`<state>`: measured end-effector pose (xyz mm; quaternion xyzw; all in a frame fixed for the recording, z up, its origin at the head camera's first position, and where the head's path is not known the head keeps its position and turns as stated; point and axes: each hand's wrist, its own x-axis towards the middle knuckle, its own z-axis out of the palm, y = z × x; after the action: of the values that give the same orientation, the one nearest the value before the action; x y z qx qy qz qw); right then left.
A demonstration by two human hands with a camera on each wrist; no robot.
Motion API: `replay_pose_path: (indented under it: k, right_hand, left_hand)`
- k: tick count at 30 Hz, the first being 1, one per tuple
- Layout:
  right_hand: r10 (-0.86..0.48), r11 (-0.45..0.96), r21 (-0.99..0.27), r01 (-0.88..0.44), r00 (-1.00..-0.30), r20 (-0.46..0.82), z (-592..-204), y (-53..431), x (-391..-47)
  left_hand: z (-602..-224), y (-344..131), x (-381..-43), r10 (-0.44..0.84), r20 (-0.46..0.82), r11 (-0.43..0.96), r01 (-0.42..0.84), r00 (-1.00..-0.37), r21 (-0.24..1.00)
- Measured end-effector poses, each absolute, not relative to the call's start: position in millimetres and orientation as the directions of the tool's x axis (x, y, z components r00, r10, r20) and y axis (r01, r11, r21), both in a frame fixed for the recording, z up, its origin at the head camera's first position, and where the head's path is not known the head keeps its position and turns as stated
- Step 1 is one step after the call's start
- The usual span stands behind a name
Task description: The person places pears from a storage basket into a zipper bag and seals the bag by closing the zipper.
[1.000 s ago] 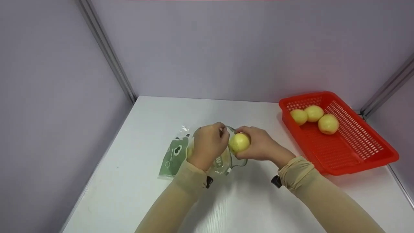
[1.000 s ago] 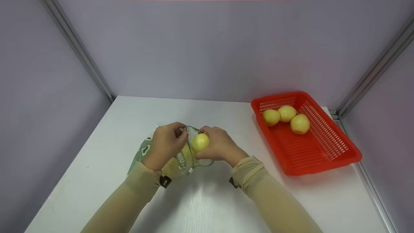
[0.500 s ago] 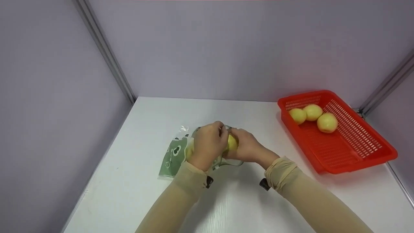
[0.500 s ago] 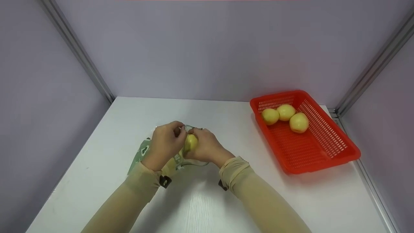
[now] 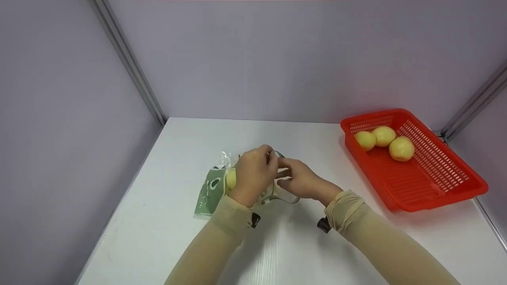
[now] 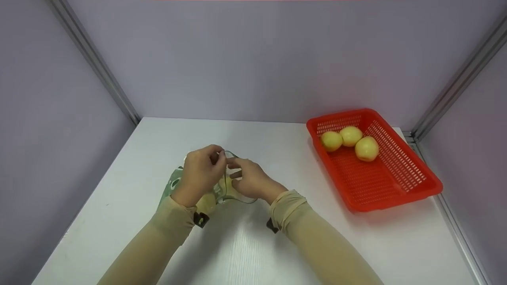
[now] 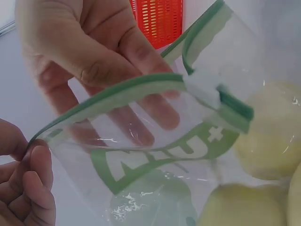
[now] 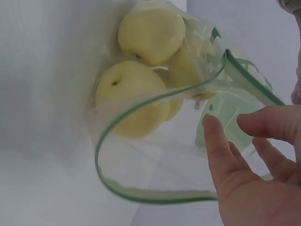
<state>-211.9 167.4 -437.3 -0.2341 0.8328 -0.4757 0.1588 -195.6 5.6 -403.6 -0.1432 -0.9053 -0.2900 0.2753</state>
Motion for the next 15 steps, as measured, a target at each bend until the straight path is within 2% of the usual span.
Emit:
replay_pose_path:
  k: [9,15]
  right_hand:
    - [-0.459,0.533,-0.811,-0.24,-0.887,-0.039,-429,199,-220]
    - [-0.418,0.612,-0.751,-0.249,-0.908,-0.04,-420,224,-230]
  left_hand:
    - [-405,8,-199,0.109,0.604,0.83,0.407,-0.79,0.382]
    - [-405,8,-200,0.101,0.593,0.821,0.404,-0.799,0.404]
